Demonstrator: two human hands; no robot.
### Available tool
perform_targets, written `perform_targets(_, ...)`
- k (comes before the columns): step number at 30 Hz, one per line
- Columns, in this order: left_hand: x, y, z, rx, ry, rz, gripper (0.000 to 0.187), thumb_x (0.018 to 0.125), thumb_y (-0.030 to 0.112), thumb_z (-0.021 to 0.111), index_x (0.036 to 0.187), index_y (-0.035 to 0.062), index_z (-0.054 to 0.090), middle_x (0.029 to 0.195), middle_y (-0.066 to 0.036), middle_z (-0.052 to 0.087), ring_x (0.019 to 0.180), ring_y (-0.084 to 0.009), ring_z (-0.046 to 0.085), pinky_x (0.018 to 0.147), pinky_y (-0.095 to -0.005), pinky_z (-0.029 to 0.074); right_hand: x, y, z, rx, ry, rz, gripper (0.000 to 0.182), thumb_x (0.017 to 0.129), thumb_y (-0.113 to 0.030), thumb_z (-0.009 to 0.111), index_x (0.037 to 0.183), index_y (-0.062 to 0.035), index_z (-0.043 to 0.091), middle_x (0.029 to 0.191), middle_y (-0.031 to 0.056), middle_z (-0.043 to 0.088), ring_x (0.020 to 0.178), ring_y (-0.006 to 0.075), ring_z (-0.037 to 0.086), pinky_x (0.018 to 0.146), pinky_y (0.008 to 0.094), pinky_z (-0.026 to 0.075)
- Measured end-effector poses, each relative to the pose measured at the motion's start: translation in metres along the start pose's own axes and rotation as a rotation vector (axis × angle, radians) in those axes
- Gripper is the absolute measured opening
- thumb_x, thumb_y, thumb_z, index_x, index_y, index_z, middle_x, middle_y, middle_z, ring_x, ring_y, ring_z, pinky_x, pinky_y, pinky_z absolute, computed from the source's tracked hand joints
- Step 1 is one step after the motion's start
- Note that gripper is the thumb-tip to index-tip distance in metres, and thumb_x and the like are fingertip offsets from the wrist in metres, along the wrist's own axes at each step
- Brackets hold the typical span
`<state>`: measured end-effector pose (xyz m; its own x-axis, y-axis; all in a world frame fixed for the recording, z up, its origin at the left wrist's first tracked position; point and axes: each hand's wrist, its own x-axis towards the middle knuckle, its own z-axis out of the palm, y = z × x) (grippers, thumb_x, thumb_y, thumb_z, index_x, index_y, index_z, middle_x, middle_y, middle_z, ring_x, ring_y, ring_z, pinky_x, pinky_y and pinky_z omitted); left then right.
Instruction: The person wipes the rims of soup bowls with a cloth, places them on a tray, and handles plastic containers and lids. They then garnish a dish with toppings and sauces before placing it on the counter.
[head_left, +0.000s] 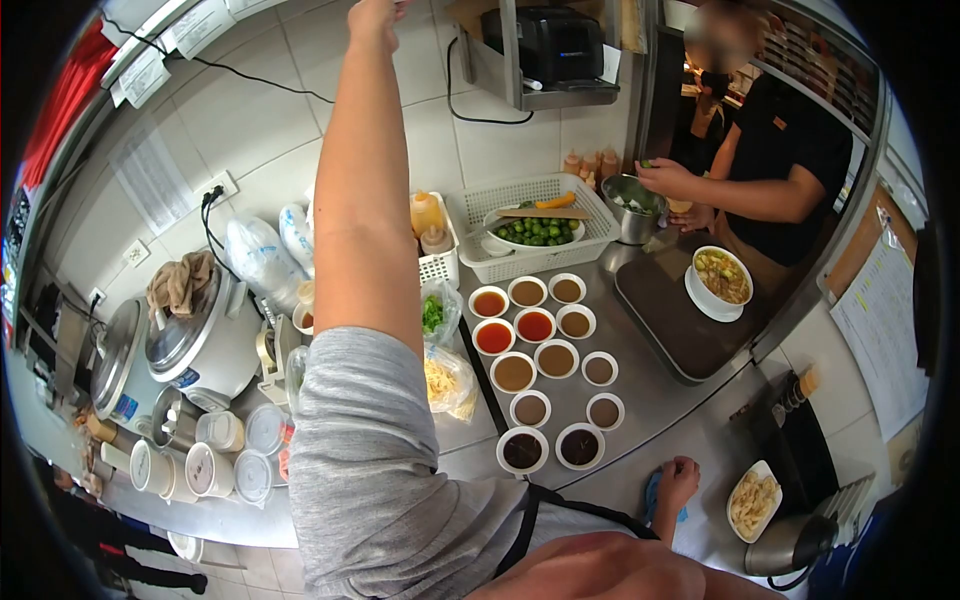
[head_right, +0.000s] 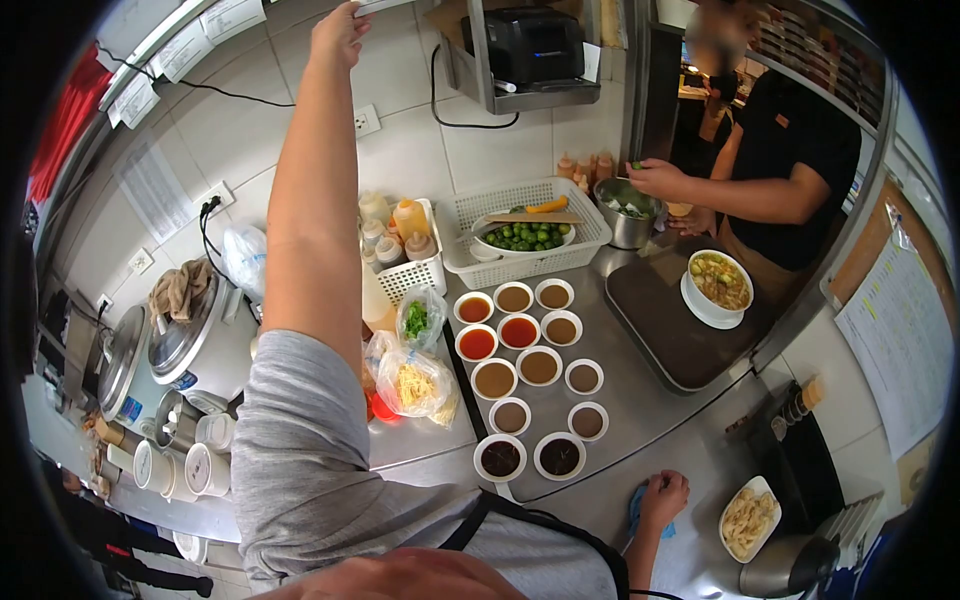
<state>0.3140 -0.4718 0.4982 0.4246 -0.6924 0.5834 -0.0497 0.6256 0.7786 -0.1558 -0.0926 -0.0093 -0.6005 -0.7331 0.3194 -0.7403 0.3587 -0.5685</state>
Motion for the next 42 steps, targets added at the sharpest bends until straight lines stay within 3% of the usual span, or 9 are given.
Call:
perform_targets(10, -0.004, 0.046, -0.045, -0.31, 0.262, -0.023, 0.035, 0.075, 0.033, 0.055, 0.093, 0.0035, 0.052, 0.087, -0.006, 0.055, 0.055, -0.0101, 0.042, 0.045, -0.0246, 0.031, 0.002, 0.007, 0.004, -0.01, -0.001, -0.008, 0.013, 0.065, -0.014, 0.056, 0.075, -0.0067, 0.056, 0.077, 0.0093, 0.055, 0.075, 0.0279, 0.051, 0.069, 0.0389, 0.04)
perform_targets(21, 0.046, 0.055, -0.098, -0.352, 0.274, -0.018, 0.016, 0.078, 0.021, 0.052, 0.087, 0.0079, 0.053, 0.074, -0.004, 0.049, 0.052, -0.0111, 0.039, 0.04, -0.0242, 0.027, -0.004, -0.005, -0.008, 0.283, 0.079, -0.012, 0.015, 0.066, -0.008, 0.053, 0.081, -0.006, 0.053, 0.085, 0.0129, 0.052, 0.08, 0.0292, 0.051, 0.07, 0.0395, 0.04)
perform_targets(25, 0.017, 0.063, -0.081, -0.506, 0.266, -0.062, 0.015, 0.078, 0.013, 0.05, 0.089, 0.0057, 0.056, 0.07, -0.007, 0.048, 0.062, -0.0193, 0.046, 0.046, -0.0304, 0.034, -0.03, -0.011, -0.028, -0.124, -0.001, -0.178, 0.026, 0.065, -0.011, 0.055, 0.091, -0.008, 0.054, 0.097, 0.0145, 0.05, 0.09, 0.0312, 0.048, 0.077, 0.0406, 0.039)
perform_targets(27, 0.016, 0.053, -0.085, -0.357, 0.252, -0.06, 0.042, 0.077, 0.024, 0.051, 0.111, 0.002, 0.04, 0.103, -0.013, 0.046, 0.083, -0.0232, 0.049, 0.067, -0.035, 0.041, -0.059, -0.017, -0.034, -0.304, -0.037, -0.204, 0.031, 0.065, -0.014, 0.056, 0.095, -0.0091, 0.054, 0.101, 0.0152, 0.05, 0.094, 0.0326, 0.047, 0.08, 0.0409, 0.038)
perform_targets(28, -0.032, 0.063, -0.067, -0.359, 0.195, -0.061, 0.046, 0.076, 0.02, 0.052, 0.115, 0.0039, 0.034, 0.107, -0.014, 0.042, 0.083, -0.0244, 0.049, 0.064, -0.0364, 0.042, -0.07, -0.018, -0.037, -0.324, -0.069, -0.192, 0.034, 0.065, -0.015, 0.056, 0.098, -0.0099, 0.053, 0.103, 0.0154, 0.05, 0.095, 0.0336, 0.045, 0.082, 0.0409, 0.037)
perform_targets(29, -0.029, 0.042, -0.055, -0.436, 0.207, -0.005, 0.035, 0.074, 0.023, 0.056, 0.1, 0.0029, 0.046, 0.091, -0.013, 0.048, 0.067, -0.0229, 0.049, 0.056, -0.0323, 0.038, -0.079, -0.016, -0.038, -0.344, -0.104, -0.161, 0.037, 0.065, -0.016, 0.056, 0.101, -0.0108, 0.053, 0.104, 0.0156, 0.049, 0.096, 0.0345, 0.044, 0.084, 0.0409, 0.036)
perform_targets(33, -0.097, 0.01, 0.023, -0.544, -0.133, -0.236, 0.033, 0.075, 0.02, 0.054, 0.103, 0.0058, 0.045, 0.104, -0.011, 0.044, 0.08, -0.0224, 0.05, 0.064, -0.0327, 0.04, -0.113, -0.014, -0.057, -0.289, -0.23, -0.042, 0.034, 0.063, -0.009, 0.055, 0.097, -0.0121, 0.054, 0.099, 0.0158, 0.05, 0.093, 0.0332, 0.047, 0.078, 0.0402, 0.041)
perform_targets(37, -0.197, -0.024, 0.113, -0.565, -0.567, -0.405, 0.022, 0.077, 0.018, 0.053, 0.094, 0.0034, 0.05, 0.085, -0.008, 0.052, 0.082, -0.0206, 0.051, 0.068, -0.0307, 0.041, -0.162, -0.02, -0.092, -0.213, -0.345, 0.194, 0.031, 0.065, -0.01, 0.052, 0.096, -0.0143, 0.055, 0.094, 0.0134, 0.052, 0.087, 0.0321, 0.051, 0.073, 0.0399, 0.043)
perform_targets(42, -0.344, -0.046, 0.173, -0.549, -0.972, -0.551, 0.02, 0.081, 0.018, 0.049, 0.093, 0.0031, 0.054, 0.088, -0.007, 0.055, 0.079, -0.0176, 0.053, 0.069, -0.0265, 0.04, -0.229, -0.014, -0.15, 0.022, -0.39, 0.533, 0.033, 0.065, -0.016, 0.054, 0.098, -0.0132, 0.054, 0.093, 0.0146, 0.055, 0.085, 0.0299, 0.053, 0.074, 0.0371, 0.043)
